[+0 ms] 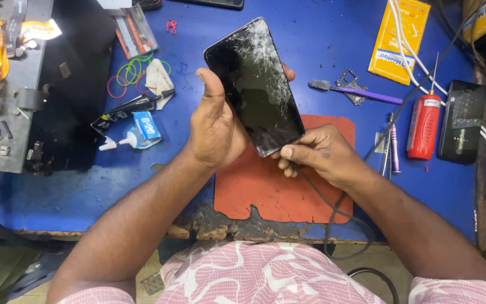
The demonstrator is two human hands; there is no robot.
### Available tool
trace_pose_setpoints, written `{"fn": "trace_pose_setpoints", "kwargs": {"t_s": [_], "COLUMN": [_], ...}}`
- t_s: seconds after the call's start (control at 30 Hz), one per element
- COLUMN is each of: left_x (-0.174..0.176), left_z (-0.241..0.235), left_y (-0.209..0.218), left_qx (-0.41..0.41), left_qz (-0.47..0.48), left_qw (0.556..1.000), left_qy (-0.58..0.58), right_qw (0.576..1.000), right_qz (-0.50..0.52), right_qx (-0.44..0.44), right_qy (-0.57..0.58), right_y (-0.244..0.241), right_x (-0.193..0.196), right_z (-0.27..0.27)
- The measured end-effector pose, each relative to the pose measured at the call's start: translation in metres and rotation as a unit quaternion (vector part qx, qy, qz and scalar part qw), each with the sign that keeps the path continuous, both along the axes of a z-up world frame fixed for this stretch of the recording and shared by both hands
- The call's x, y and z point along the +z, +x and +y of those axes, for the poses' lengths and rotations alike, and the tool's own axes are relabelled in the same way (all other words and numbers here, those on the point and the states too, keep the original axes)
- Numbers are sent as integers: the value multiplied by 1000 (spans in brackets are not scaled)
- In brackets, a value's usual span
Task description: The person holds a purple smartphone and wipes the front and back surfaces with a small cloth. They rotate the device to clean different sides, then use a metal tool to scrape residue from the back label area. The phone remains on a red mat on a blue workbench.
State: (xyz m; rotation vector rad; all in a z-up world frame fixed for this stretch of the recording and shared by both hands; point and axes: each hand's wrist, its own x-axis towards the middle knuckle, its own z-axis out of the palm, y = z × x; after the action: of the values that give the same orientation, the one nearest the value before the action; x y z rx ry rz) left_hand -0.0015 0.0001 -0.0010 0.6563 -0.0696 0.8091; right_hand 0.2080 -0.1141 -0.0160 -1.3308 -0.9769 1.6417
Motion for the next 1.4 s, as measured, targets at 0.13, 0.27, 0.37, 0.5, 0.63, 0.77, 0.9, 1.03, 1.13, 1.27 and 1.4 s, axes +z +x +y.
{"fn": "trace_pose_setpoints", "kwargs": {"t_s": [0.13, 0.27, 0.37, 0.5, 0.63, 0.77, 0.9, 1.03, 1.13, 1.27, 1.4], "left_x": [1, 1, 0, -2, -3, -1, 1, 2, 0, -1, -2], "left_z": [2, 2, 3, 3, 2, 0, 2, 6, 6, 9, 9], "left_y": [0, 0, 0, -1, -1, -1, -1, 0, 0, 5, 10], "left_qx": [8, 4, 5, 8, 1, -1, -16, -12, 1, 44, 98], "left_qz": [15, 11, 11, 15, 5, 5, 14, 28, 47, 106, 179], "left_qw": [1000, 1000, 1000, 1000, 1000, 1000, 1000, 999, 999, 993, 978], "left_qy": [10, 7, 14, 17, 8, 13, 12, 14, 14, 5, 31], "right_qw": [1000, 1000, 1000, 1000, 1000, 1000, 999, 998, 998, 982, 866], "right_qz": [-12, -12, -13, -21, -22, 15, -21, -36, -42, -132, -433], "right_qx": [-3, -3, -5, -3, 0, 2, -8, -25, -34, -44, -73], "right_qy": [17, 24, 17, 22, 11, 1, 31, 34, 41, 125, 240], "right_y": [4, 3, 2, 1, 1, 1, 7, 10, 8, 3, -3], "right_x": [0, 0, 2, 4, 3, -2, -9, -10, -6, 10, 27], "right_z": [2, 1, 2, 2, 0, -2, 0, 2, 2, 3, 0]}}
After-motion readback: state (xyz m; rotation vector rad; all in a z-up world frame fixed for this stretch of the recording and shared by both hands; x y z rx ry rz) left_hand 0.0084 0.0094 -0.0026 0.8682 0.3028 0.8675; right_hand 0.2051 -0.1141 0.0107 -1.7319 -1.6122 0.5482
